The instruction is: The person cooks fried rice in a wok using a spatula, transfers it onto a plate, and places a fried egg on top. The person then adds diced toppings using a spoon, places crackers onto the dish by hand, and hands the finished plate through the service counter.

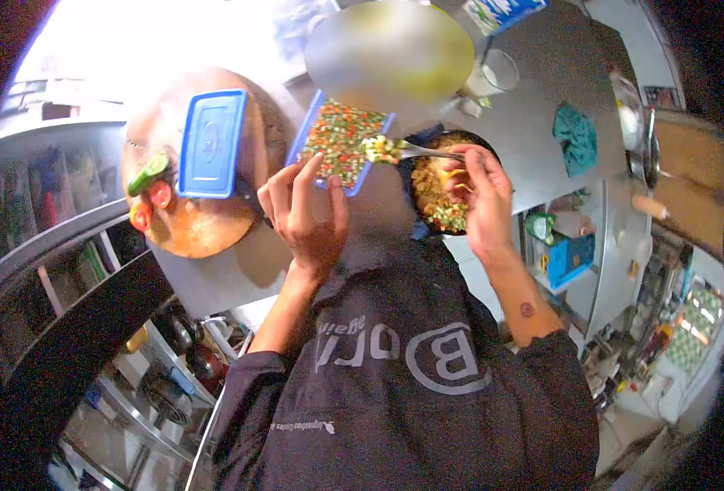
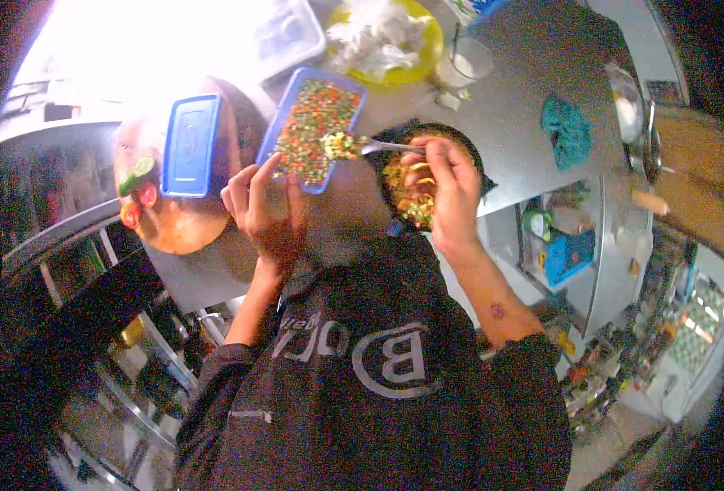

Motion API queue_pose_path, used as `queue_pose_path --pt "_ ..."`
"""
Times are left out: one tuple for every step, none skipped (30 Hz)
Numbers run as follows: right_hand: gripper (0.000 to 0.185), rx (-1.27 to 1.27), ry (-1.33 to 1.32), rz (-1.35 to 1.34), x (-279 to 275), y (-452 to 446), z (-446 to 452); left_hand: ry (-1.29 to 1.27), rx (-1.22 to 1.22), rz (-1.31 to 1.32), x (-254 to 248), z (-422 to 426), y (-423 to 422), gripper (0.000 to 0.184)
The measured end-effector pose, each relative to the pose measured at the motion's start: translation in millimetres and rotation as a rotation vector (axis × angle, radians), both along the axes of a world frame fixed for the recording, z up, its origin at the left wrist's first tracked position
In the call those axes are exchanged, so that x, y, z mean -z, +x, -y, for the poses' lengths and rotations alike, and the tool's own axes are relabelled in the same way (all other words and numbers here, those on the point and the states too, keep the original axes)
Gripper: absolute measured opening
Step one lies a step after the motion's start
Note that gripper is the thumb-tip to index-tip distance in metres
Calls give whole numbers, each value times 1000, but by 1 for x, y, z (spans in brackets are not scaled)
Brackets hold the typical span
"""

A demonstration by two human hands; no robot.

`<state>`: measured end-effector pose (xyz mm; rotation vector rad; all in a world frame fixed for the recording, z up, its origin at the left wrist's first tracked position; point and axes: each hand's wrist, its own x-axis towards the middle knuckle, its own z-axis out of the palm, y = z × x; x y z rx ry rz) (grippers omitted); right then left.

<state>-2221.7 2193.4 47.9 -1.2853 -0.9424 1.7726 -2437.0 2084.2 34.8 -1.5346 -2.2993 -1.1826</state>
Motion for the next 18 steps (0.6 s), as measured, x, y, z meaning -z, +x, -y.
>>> queue_pose_path --pt "27 30 24 73 -8 18 1 -1 22 11 1 -3 5 34" --pt "27 59 45 145 -13 35 5 -8 85 33 2 -6 12 33" --pt "27 77 43 152 -17 53 11 -14 147 53 3 -10 18 32" --pt "28 85 72 253 -21 69 17 -14 163 57 4 -14 27 32" --pt "28 91 102 352 -24 84 23 -32 284 117 7 -20 38 30" --pt "28 105 101 356 -22 97 31 -52 405 178 11 -24 49 27" --pt "28 119 134 434 -15 110 41 -53 418 180 18 -27 61 27" --pt "29 133 169 509 -7 120 51 -100 539 207 28 -31 72 25" --pt "27 122 197 548 -1 128 60 -146 660 232 35 -34 82 23" --pt "27 134 196 548 3 130 67 -145 671 230 38 -36 88 23" --pt "26 73 270 612 7 131 74 -188 761 235 40 -38 94 25" --pt "24 11 343 677 10 131 81 -233 849 241 43 -39 100 28" --pt "23 26 321 668 12 132 86 -217 923 228 47 -42 103 25" --pt "23 35 318 667 13 132 88 -219 931 225 49 -43 107 25" --pt "23 79 324 658 15 132 90 -217 963 178 50 -42 110 25" --pt "24 123 329 649 18 132 92 -216 995 132 50 -42 111 25" --pt "24 130 327 648 21 134 94 -249 1005 56 47 -43 112 25" --pt "24 174 283 607 24 137 95 -250 1010 55 48 -43 113 25"
